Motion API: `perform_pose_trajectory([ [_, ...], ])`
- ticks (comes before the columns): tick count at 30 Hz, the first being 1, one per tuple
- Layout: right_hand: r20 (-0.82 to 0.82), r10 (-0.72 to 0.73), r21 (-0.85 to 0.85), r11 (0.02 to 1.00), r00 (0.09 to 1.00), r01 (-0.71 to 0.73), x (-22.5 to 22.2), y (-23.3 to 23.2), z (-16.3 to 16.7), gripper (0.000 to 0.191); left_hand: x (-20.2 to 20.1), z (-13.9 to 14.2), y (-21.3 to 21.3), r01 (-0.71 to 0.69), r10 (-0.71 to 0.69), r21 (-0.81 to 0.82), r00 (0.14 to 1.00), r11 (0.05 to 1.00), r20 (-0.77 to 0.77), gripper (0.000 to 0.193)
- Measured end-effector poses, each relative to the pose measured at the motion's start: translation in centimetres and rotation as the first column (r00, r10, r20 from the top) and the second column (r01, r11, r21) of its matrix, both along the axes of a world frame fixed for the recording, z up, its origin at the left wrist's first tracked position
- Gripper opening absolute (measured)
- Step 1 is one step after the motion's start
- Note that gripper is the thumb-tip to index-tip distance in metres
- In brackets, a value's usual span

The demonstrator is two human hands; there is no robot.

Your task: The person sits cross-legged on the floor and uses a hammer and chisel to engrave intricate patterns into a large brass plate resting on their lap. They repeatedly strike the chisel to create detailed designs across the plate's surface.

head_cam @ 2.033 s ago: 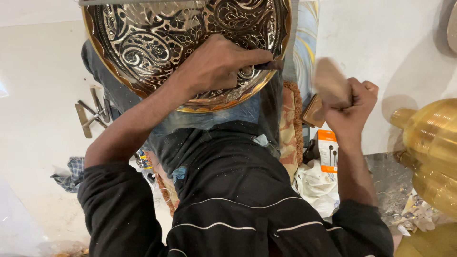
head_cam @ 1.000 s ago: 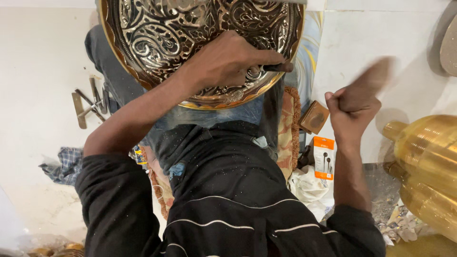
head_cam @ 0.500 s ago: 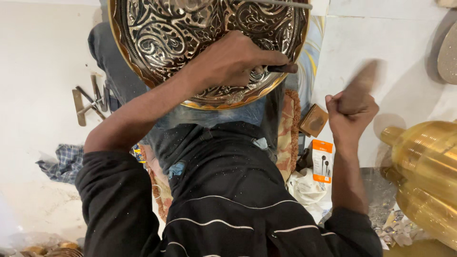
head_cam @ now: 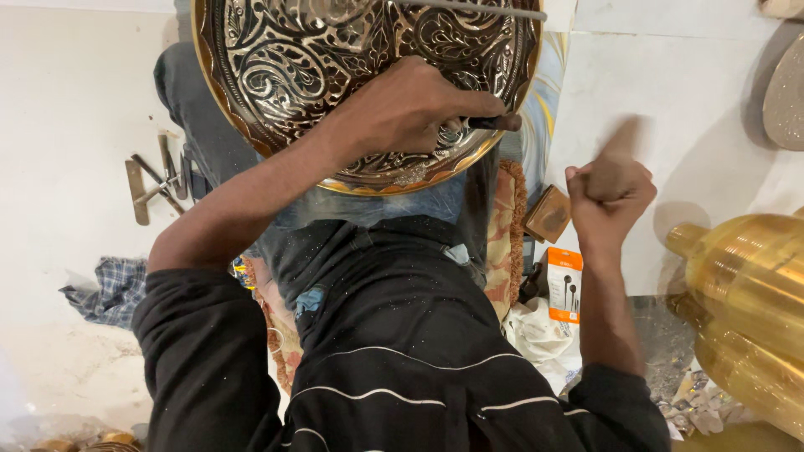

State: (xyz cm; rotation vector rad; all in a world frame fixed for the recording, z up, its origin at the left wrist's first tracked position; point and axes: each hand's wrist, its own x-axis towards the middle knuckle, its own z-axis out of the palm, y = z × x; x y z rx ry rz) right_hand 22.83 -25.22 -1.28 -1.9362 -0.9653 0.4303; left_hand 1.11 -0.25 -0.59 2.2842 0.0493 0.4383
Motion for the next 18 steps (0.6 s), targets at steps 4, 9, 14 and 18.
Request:
perform_pose_trajectory([
  [4, 0.653, 0.272, -0.398, 0.917, 0.707, 0.014, 0.5, -0.3, 0.0, 0.031, 0.1, 0.0, -0.2, -0.018, 0.020, 0.035, 0.998, 0.999, -0.060, 0.074],
  [9, -0.251, -0.008, 0.096, 0.995, 0.968, 0.033, 1.0, -0.7, -0.6, 0.024, 0.1, 0.2, -0.2, -0.012, 0.016, 0.046, 0.997, 0.999, -0.073, 0.073],
  [14, 0.435, 0.168, -0.158, 0.981, 0.885, -0.109, 1.3, -1.4, -0.8, 0.029, 0.2, 0.2, -0.2, -0.008, 0.009, 0.039, 1.000, 0.999, -0.023, 0.070],
  [18, -0.009, 0.118, -0.053, 0.992, 0.993, -0.118, 1.5, -1.7, -1.3, 0.022, 0.2, 0.1, -0.4, -0.010, 0.010, 0.001, 1.000, 1.000, -0.026, 0.075],
])
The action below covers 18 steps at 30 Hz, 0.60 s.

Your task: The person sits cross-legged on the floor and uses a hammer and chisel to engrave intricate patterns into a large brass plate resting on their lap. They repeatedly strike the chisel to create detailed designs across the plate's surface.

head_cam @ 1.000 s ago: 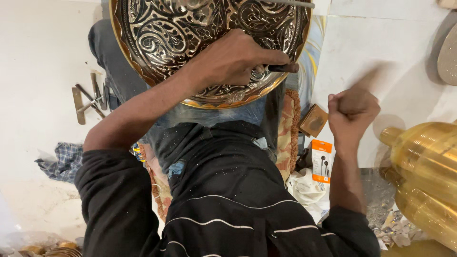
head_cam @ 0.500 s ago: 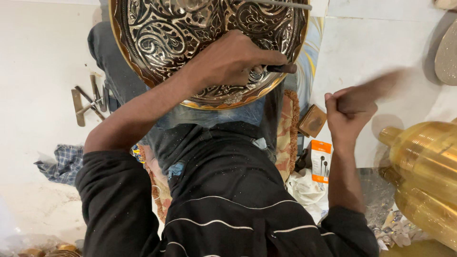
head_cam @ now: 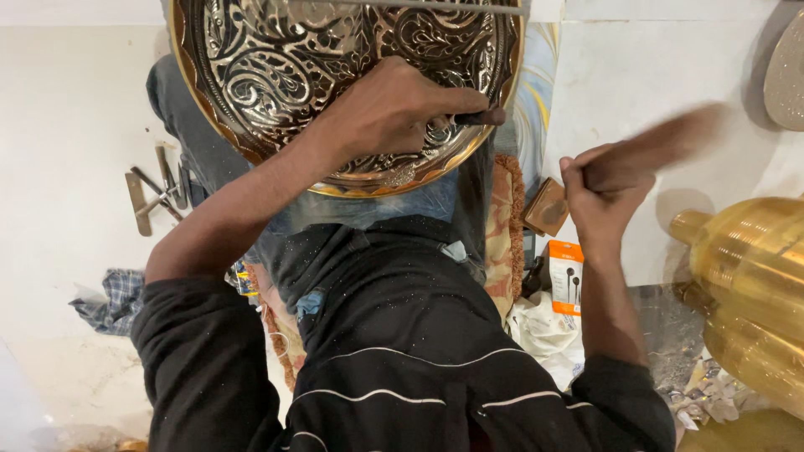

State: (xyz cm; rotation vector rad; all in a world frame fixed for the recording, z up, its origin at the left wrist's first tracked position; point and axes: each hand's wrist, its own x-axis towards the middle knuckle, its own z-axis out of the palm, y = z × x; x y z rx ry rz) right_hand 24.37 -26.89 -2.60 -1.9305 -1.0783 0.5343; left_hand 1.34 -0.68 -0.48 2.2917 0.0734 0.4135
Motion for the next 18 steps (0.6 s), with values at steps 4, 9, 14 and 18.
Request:
perform_pose_trajectory([
  [4, 0.335, -0.051, 0.024, 0.999, 0.941, 0.045, 0.0, 0.7, 0.0, 0.030, -0.1, -0.1, -0.1, -0.010, 0.011, 0.031, 0.999, 0.999, -0.037, 0.072],
  [9, 0.164, -0.099, -0.075, 0.991, 0.981, 0.112, -0.3, 1.2, 1.5, 0.027, -0.2, -0.2, 0.0, -0.009, 0.009, -0.001, 0.999, 1.000, -0.032, 0.071],
  [14, -0.001, -0.089, -0.060, 0.994, 0.996, 0.088, -0.6, 1.0, 1.1, 0.019, 0.1, -0.4, -0.1, -0.036, 0.043, 0.059, 0.992, 0.998, -0.116, 0.072],
  [18, 0.266, -0.032, 0.054, 0.998, 0.964, 0.018, 0.0, 1.1, 0.2, 0.023, 0.1, -0.6, 0.0, -0.027, 0.028, 0.026, 0.999, 0.999, -0.018, 0.067],
])
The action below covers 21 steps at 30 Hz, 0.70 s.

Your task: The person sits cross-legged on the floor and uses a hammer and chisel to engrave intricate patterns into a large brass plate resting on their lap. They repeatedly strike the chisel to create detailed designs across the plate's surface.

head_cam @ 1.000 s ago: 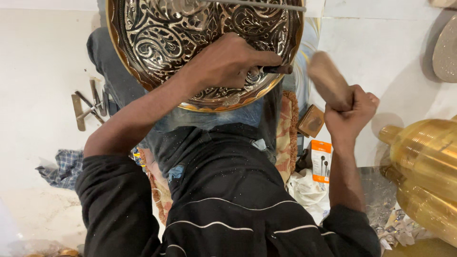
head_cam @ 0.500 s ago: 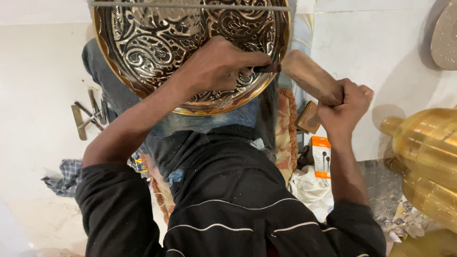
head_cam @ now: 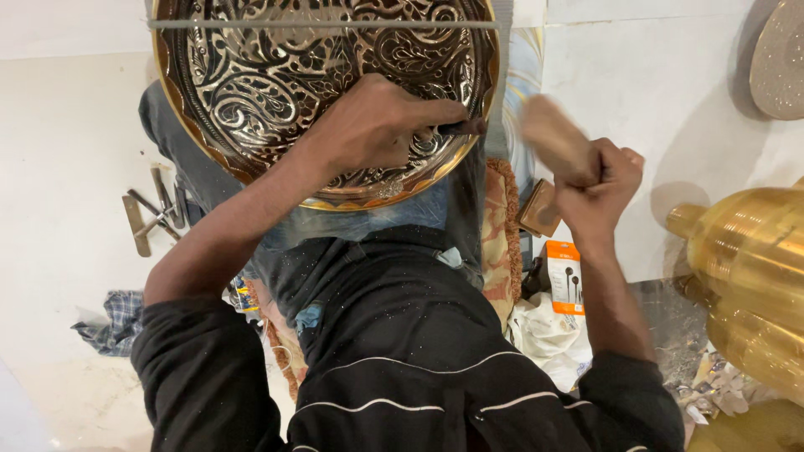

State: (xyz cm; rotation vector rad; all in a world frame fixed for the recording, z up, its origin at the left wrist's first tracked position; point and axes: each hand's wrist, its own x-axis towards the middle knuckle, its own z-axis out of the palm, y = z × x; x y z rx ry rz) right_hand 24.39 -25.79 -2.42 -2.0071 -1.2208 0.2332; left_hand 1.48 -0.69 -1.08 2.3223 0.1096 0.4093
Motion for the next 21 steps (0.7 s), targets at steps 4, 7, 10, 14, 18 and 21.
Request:
perform_pose_trajectory([
  [4, -0.299, 0.212, 0.102, 0.977, 0.930, -0.190, 0.9, -0.1, 0.6, 0.040, -0.2, -0.1, -0.1, -0.004, 0.003, -0.032, 1.000, 0.999, -0.027, 0.066],
  [7, 0.462, 0.038, -0.292, 0.950, 0.886, 0.112, 0.4, -0.1, 1.4, 0.028, -0.1, -0.1, -0.1, -0.001, 0.001, -0.011, 1.000, 1.000, 0.008, 0.068],
  [10, -0.515, -0.129, 0.002, 0.989, 0.847, 0.151, -0.6, 0.6, 1.9, 0.017, 0.0, 0.0, 0.0, -0.015, 0.015, 0.005, 1.000, 1.000, 0.026, 0.071],
  [14, -0.090, -0.163, -0.131, 0.980, 0.982, 0.151, -0.9, 0.8, 2.3, 0.023, 0.0, 0.5, 0.2, 0.006, -0.006, 0.001, 1.000, 1.000, -0.004, 0.078],
  [18, -0.081, -0.145, -0.214, 0.969, 0.986, 0.125, -0.1, 0.2, 1.9, 0.018, -0.2, 1.2, 0.2, 0.013, -0.016, -0.041, 0.998, 0.999, -0.058, 0.078],
  [21, 0.213, 0.023, -0.283, 0.958, 0.977, 0.039, 0.3, 0.0, 1.4, 0.015, -0.1, 1.4, 0.2, 0.027, -0.027, -0.025, 1.000, 0.999, -0.016, 0.077],
])
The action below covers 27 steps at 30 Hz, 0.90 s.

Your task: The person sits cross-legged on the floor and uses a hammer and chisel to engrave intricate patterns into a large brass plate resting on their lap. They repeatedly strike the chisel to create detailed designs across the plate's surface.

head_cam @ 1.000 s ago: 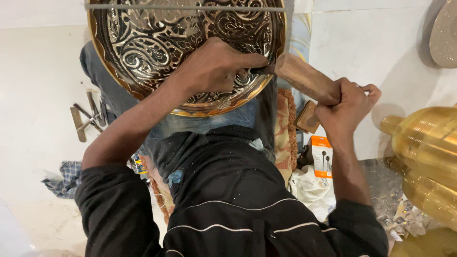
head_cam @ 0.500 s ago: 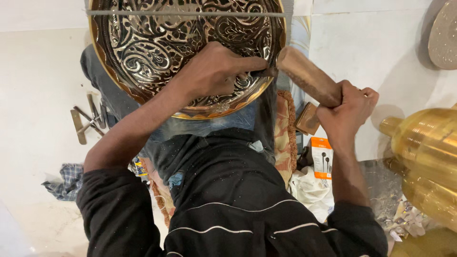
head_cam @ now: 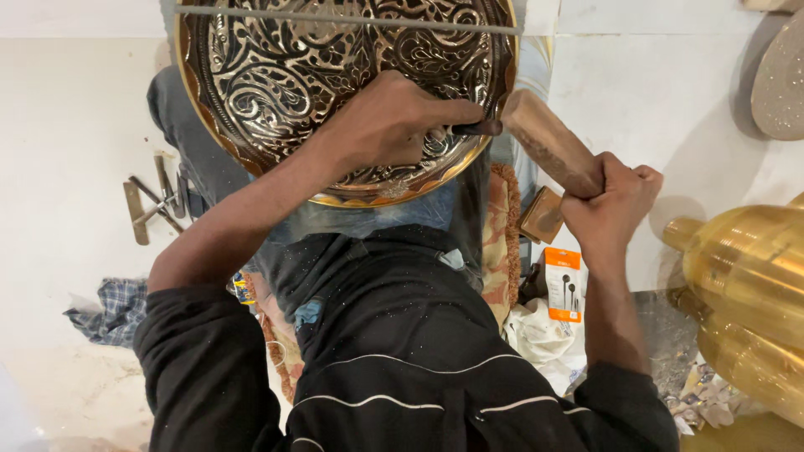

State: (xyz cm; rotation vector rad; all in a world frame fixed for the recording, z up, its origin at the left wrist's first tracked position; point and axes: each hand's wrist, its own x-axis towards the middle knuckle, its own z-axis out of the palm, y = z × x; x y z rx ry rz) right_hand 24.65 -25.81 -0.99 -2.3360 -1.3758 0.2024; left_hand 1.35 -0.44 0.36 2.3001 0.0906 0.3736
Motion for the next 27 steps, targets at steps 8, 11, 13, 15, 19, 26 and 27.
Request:
perform_pose_trajectory([
  [8, -0.284, -0.163, 0.121, 0.972, 0.945, 0.204, -1.1, 1.1, 1.7, 0.018, -0.2, -0.1, 0.1, -0.003, 0.006, -0.042, 0.997, 0.999, 0.071, 0.075],
  [11, -0.600, -0.224, 0.125, 0.922, 0.768, 0.366, -1.0, 1.1, 1.6, 0.016, -0.2, -0.4, 0.1, -0.027, 0.027, 0.013, 1.000, 1.000, -0.003, 0.075],
  [13, 0.087, 0.101, -0.013, 0.995, 0.991, -0.101, -0.4, 0.7, 1.4, 0.021, 0.1, -0.7, 0.0, -0.028, 0.029, 0.026, 0.999, 0.999, -0.021, 0.075],
  [15, -0.043, 0.018, 0.050, 0.999, 0.999, -0.016, -0.5, 0.4, 0.7, 0.022, 0.2, -1.0, -0.2, -0.032, 0.032, 0.017, 0.999, 0.999, 0.008, 0.076],
  [19, -0.650, -0.218, 0.082, 0.932, 0.728, 0.352, -0.9, 0.5, 0.2, 0.011, -0.2, -1.0, -0.2, -0.063, 0.060, 0.032, 0.994, 0.997, 0.091, 0.078],
  [26, -0.566, -0.124, 0.245, 0.919, 0.815, 0.310, -1.1, 1.3, 0.6, 0.023, -0.3, -0.6, 0.1, -0.041, 0.043, -0.027, 0.997, 0.999, 0.071, 0.079],
  [27, -0.175, -0.082, 0.134, 0.985, 0.981, 0.106, -0.7, 0.8, 0.7, 0.023, -0.2, -0.6, 0.0, -0.048, 0.049, -0.011, 0.997, 0.999, 0.065, 0.079],
])
